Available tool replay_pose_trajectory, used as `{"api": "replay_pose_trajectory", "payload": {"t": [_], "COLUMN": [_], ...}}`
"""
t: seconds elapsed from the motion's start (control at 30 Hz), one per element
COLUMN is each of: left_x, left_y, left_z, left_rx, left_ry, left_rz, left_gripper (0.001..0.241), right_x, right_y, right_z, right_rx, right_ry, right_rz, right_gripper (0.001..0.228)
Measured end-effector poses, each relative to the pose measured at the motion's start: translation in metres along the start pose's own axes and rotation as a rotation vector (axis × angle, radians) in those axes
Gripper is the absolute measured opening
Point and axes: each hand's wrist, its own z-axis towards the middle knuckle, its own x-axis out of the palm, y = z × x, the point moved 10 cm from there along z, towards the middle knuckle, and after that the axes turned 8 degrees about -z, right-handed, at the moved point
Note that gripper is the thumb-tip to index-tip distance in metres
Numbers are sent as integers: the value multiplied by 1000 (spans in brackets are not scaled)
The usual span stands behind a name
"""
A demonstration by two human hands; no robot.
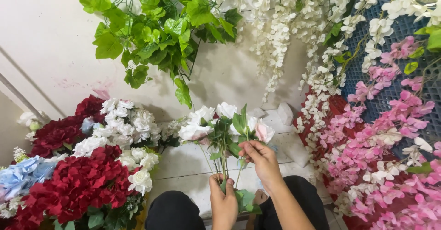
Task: Arranging white artificial flowers by grouping stems and placing them into a larger floral arrangement.
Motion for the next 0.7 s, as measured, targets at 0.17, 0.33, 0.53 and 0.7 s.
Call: {"api": "replay_pose_trajectory", "payload": {"t": [0.17,0.33,0.53,0.7], "left_x": [6,11,16,4], "left_y": [-2,-3,-4,11], "left_z": [2,-5,-13,-5], "left_rx": [23,35,34,117], "left_ry": [41,75,92,26], "left_rz": [-78,-24,35,131], "left_gripper": [16,19,18,16], "right_x": [-4,-7,-9,-5], "right_y": [-2,-1,12,-1], "right_z": [5,4,2,7], "right_rx": [-47,-114,-207,39], "right_ry": [-21,-27,-44,94], "right_rz": [47,14,-89,-64], "right_gripper": [23,21,22,30]}}
